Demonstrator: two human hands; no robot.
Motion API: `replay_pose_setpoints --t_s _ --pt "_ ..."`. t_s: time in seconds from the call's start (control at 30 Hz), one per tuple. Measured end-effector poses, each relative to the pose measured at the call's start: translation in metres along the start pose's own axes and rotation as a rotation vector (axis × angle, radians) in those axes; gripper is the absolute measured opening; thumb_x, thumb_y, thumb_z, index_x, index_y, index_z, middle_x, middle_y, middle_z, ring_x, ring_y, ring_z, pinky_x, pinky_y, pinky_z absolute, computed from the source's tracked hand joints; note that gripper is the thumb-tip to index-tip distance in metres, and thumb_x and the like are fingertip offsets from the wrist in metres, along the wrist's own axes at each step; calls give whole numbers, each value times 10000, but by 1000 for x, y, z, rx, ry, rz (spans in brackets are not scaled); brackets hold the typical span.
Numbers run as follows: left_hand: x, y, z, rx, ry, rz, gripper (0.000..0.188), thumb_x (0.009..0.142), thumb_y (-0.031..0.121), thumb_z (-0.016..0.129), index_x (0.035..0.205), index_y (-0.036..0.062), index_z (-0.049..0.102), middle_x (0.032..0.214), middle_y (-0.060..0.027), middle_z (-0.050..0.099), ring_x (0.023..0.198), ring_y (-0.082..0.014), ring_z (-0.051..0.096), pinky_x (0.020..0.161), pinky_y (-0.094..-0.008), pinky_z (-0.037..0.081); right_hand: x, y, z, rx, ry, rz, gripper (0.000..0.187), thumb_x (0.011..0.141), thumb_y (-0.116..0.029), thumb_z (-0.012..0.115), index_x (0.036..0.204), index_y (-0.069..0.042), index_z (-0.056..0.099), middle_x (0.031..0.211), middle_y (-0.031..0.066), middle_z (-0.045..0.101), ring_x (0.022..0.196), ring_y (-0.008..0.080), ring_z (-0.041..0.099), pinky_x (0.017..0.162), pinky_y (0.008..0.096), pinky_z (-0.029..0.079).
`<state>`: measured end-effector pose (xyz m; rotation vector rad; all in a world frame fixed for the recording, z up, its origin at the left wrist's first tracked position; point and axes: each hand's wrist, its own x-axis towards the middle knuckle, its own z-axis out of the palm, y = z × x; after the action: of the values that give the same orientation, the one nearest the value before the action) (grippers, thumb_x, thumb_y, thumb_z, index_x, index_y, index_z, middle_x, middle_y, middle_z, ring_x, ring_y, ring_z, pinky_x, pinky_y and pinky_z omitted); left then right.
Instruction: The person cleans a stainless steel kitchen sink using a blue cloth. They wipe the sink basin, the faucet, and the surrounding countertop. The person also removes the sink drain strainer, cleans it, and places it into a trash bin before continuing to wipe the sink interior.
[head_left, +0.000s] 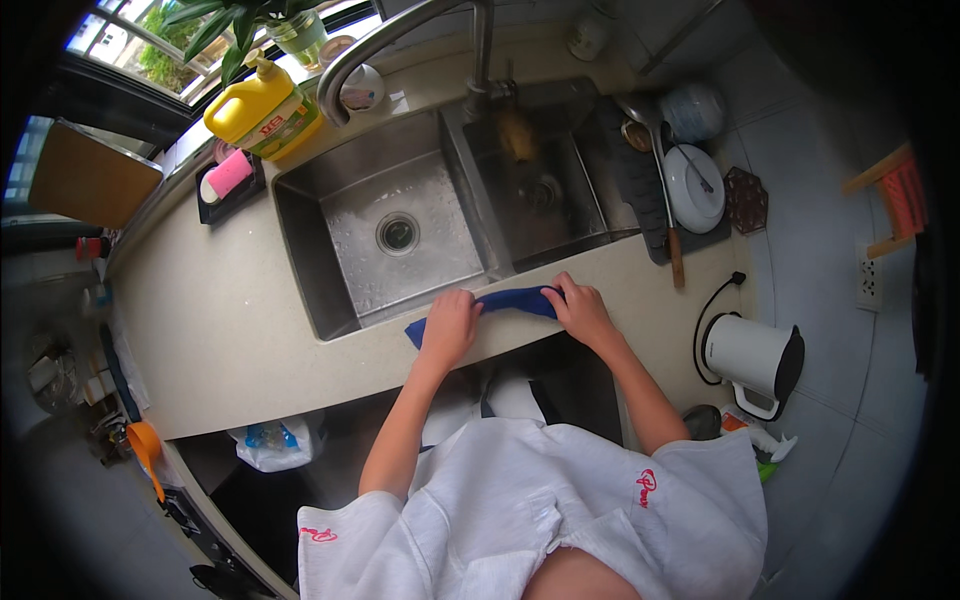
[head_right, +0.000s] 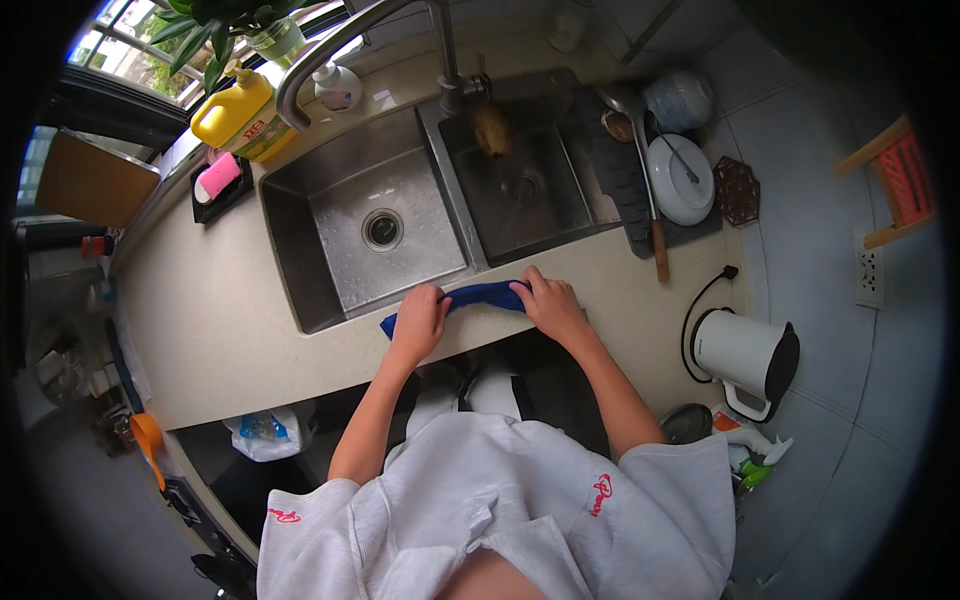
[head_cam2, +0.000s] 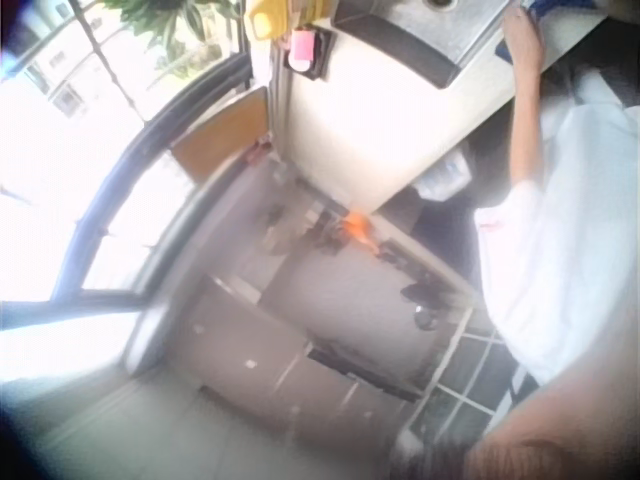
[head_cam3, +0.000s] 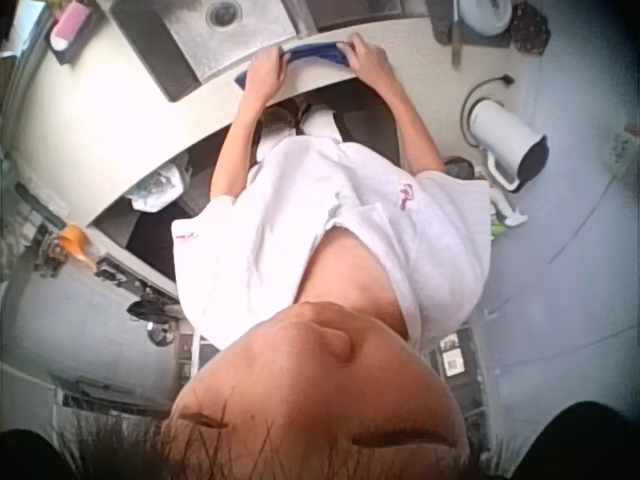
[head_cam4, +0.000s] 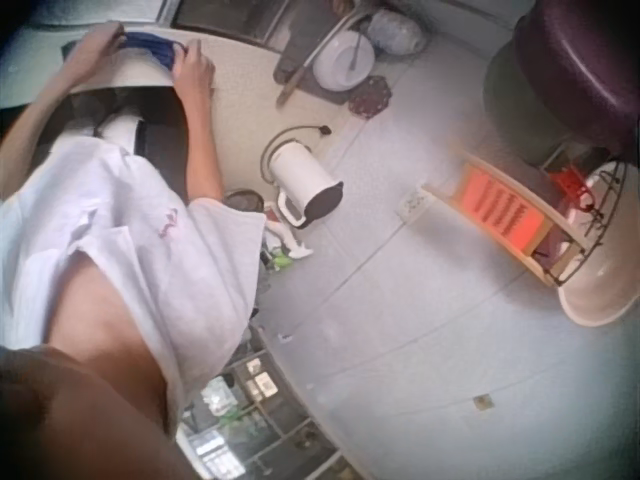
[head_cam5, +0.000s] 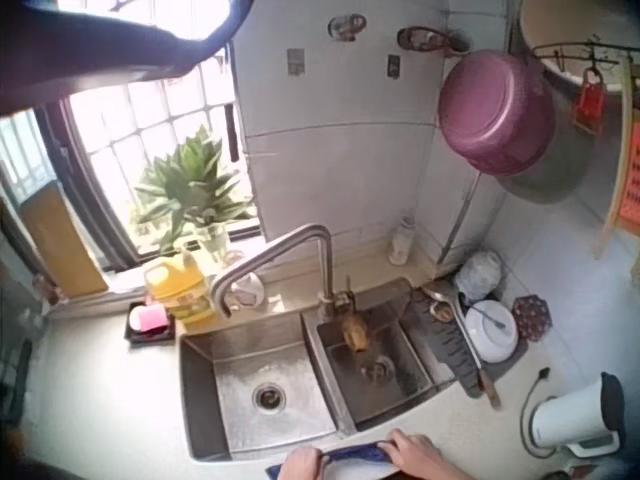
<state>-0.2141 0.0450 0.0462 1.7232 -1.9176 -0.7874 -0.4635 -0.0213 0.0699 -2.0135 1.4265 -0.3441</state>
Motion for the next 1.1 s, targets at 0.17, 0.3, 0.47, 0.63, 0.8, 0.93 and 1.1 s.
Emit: replay_pose_setpoints --t_s 0.17,0.3,0.47,0.63,0.8,0.93,1.1 --pt "54 9 -41 -271 155 -102 235 948 253 580 898 27 544 696 -228 611 683 -446 600 595 -496 447 55 -32 -41 317 72 -4 307 878 -289 700 911 1 607 834 170 675 857 310 686 750 348 516" --pt "91 -20 -47 -94 -27 -50 388 956 360 543 790 12 587 665 -221 618 667 -412 627 591 -480 469 103 -21 -42 -111 -157 20 394 916 -411 604 965 -20 613 835 167 688 835 341 681 745 415 523" --pt "97 -71 21 263 -118 40 453 977 445 468 823 32 572 630 -215 623 593 -411 624 540 -508 485 108 32 14 -506 -168 -223 313 954 -367 547 988 -56 543 826 130 676 717 336 674 615 445 519" --pt "140 -89 44 376 -94 -91 380 986 403 464 842 60 546 620 -175 637 573 -391 637 508 -494 493 159 53 33 -661 34 -663 183 882 -201 603 1052 -144 562 754 24 541 646 194 625 490 335 479" --pt "240 -125 6 457 239 -286 377 992 392 455 852 55 549 636 -184 645 582 -399 644 515 -499 503 273 24 40 -731 328 -789 240 808 -174 608 1045 -154 638 742 9 527 629 162 567 467 286 426" --pt "312 -105 -37 72 486 -595 367 994 358 476 973 -4 534 773 -259 649 750 -440 651 660 -486 504 326 -8 34 -757 395 -686 314 797 -182 600 1103 -139 656 801 0 537 674 157 569 487 264 425" --pt "321 -89 -21 -276 666 -14 302 912 87 593 1182 -34 533 1020 -204 594 956 -331 613 847 -388 478 318 -12 47 -819 293 -379 459 845 -167 572 1302 -135 575 826 44 519 664 165 588 507 264 466"
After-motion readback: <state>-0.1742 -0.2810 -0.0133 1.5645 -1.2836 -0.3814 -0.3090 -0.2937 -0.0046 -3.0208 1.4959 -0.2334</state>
